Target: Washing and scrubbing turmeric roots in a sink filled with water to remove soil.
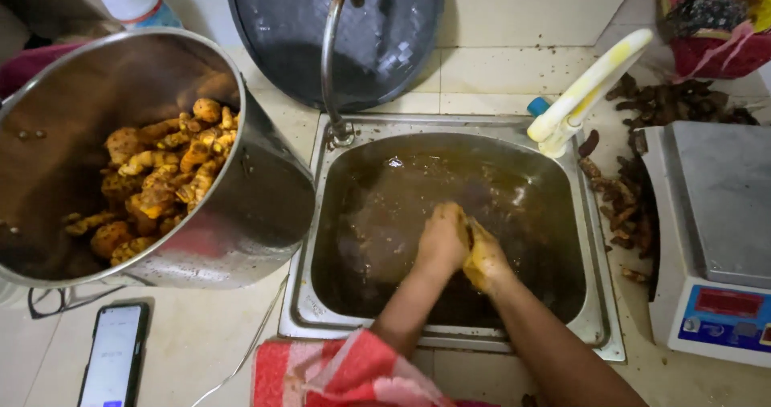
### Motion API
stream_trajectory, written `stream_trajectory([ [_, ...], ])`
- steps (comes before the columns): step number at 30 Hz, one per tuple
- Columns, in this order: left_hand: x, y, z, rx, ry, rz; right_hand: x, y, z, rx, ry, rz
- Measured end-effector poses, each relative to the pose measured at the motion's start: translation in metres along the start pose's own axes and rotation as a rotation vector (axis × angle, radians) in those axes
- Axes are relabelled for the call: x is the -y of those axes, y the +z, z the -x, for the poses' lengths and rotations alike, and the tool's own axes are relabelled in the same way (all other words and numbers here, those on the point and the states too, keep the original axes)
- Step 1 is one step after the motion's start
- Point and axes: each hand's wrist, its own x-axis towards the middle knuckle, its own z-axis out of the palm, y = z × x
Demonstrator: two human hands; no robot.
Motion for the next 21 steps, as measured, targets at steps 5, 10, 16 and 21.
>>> stream_trajectory([
  [5, -0.028, -0.012, 0.037, 0.065, 0.085, -0.02, 0.012, -0.025, -0.012, 0.059, -0.049, 0.026],
  [10, 0.053, 0.013, -0.011, 0.195, -0.04, -0.176, 0.041, -0.033, -0.02, 0.214, 0.008, -0.234],
  [16, 0.114, -0.003, -0.03, 0.221, -0.329, -0.416, 0.044, -0.023, 0.0, 0.34, 0.155, -0.331],
  [21, 0.077, 0.019, -0.036, 0.069, -0.126, 0.189, 0.031, -0.039, -0.026, 0.229, 0.178, -0.33],
])
